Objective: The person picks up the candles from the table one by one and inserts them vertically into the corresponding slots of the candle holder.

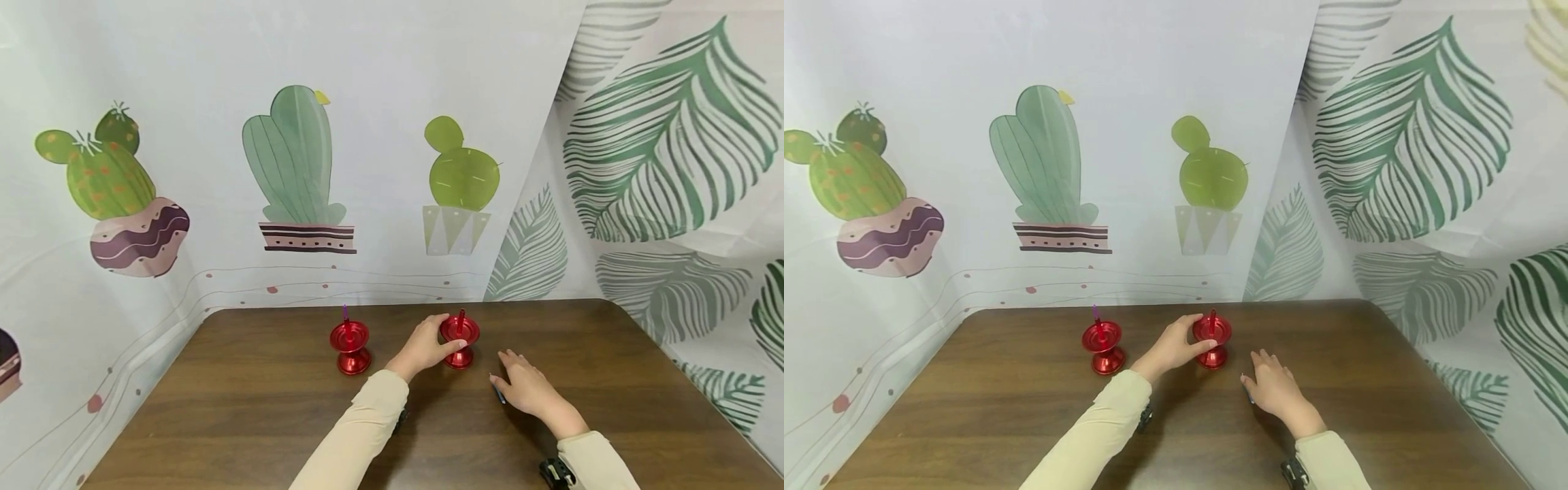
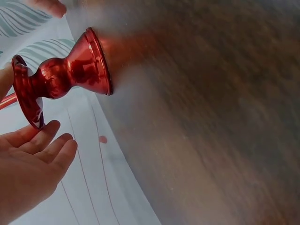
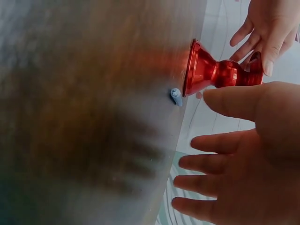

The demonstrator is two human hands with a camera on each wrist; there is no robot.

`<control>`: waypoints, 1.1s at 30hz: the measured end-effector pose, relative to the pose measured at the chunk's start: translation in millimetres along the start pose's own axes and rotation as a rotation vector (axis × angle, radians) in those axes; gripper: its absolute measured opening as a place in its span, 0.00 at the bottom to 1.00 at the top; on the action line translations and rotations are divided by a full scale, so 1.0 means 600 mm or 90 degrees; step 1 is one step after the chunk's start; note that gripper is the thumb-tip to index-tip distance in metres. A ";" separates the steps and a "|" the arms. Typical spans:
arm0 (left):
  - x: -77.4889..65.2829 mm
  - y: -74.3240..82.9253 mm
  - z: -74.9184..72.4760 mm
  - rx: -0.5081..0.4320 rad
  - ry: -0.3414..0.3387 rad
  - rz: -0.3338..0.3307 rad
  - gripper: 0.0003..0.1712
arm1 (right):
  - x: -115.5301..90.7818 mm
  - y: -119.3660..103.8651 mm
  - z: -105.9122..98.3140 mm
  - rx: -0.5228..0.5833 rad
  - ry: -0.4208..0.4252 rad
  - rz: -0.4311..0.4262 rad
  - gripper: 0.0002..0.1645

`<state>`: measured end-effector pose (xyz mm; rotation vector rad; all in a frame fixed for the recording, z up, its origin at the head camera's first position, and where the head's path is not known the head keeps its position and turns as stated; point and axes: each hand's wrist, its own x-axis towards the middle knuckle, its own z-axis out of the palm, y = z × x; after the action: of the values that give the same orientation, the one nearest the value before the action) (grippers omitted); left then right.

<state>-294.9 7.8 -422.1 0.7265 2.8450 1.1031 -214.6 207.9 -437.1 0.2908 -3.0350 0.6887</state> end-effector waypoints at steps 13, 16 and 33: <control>0.001 -0.002 0.001 0.006 0.000 0.004 0.40 | -0.005 -0.011 0.004 -0.026 -0.033 -0.021 0.23; 0.001 -0.002 0.002 0.005 0.001 0.003 0.40 | -0.006 -0.013 0.007 -0.024 -0.014 -0.035 0.14; -0.006 0.004 -0.003 0.007 0.003 0.007 0.39 | -0.014 -0.020 0.009 -0.111 0.072 -0.090 0.17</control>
<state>-291.0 6.4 -419.6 0.7424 2.8563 1.0937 -204.2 196.4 -437.2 0.4395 -2.9065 0.4138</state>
